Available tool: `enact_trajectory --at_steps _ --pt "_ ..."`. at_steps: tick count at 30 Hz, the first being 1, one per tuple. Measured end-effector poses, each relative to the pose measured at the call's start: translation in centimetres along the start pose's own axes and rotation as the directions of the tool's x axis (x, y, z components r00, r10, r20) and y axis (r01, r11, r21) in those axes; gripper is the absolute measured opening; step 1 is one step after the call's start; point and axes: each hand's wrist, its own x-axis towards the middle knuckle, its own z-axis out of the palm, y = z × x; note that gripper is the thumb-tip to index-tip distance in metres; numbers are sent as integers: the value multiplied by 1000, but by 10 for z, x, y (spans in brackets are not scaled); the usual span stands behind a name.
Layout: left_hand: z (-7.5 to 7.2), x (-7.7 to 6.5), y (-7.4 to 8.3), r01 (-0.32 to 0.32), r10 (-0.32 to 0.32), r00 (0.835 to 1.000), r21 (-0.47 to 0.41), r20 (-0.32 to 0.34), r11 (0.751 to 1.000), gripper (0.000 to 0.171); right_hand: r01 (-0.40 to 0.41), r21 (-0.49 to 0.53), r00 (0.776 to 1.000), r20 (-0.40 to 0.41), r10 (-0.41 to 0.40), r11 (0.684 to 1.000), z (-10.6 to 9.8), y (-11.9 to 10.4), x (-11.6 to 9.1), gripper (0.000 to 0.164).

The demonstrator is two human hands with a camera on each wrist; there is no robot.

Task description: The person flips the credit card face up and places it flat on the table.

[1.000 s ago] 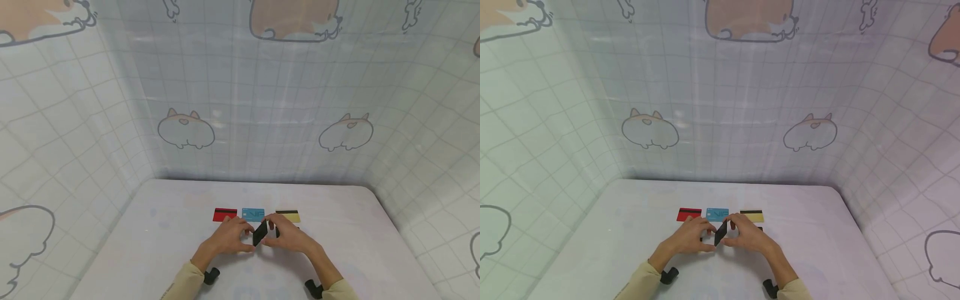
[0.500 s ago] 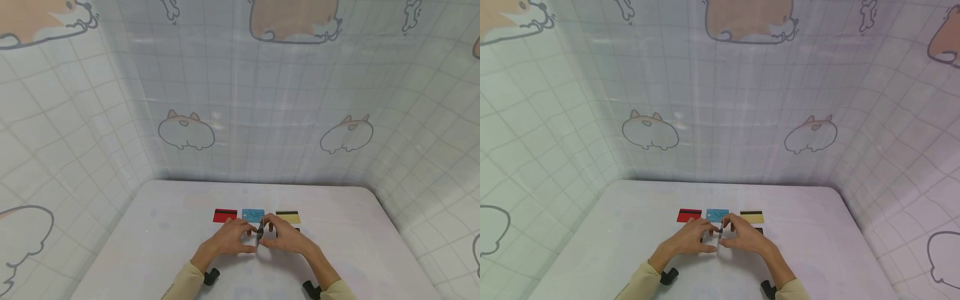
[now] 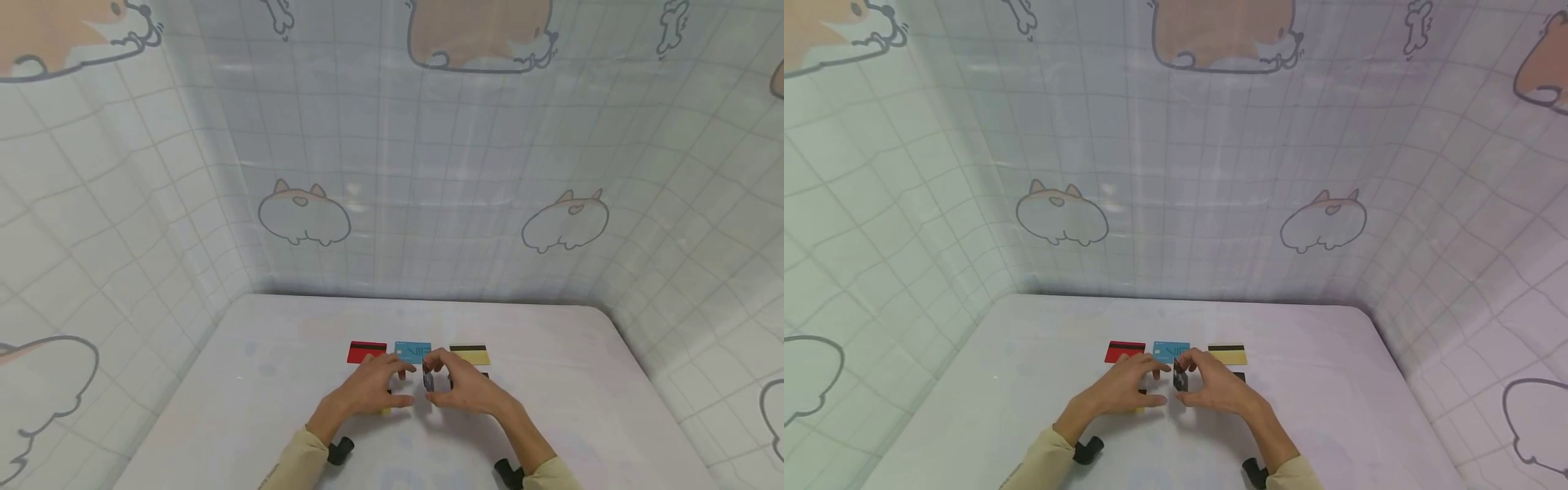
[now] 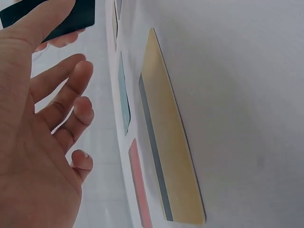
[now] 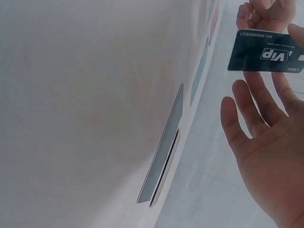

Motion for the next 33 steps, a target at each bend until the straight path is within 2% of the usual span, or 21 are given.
enact_trajectory --at_steps 4,9,18,26,33 --pt "-1 0 -3 3 -4 999 -35 -35 999 62 29 -9 999 -15 -29 1000 -2 2 1 50" --pt "-4 0 -8 -1 -3 997 -62 -73 998 66 25 -14 1000 -12 -25 1000 -2 2 3 52" --pt "-9 -1 -10 7 -17 996 -109 -91 994 68 4 -41 1000 -9 -4 999 -1 2 7 53" --pt "-10 -1 -10 -23 13 994 -100 -108 995 65 -26 -89 1000 -9 25 996 -1 1 7 52" --pt "-8 -1 -11 -35 30 994 -53 -103 998 57 -53 -133 998 7 55 990 -2 0 8 52"
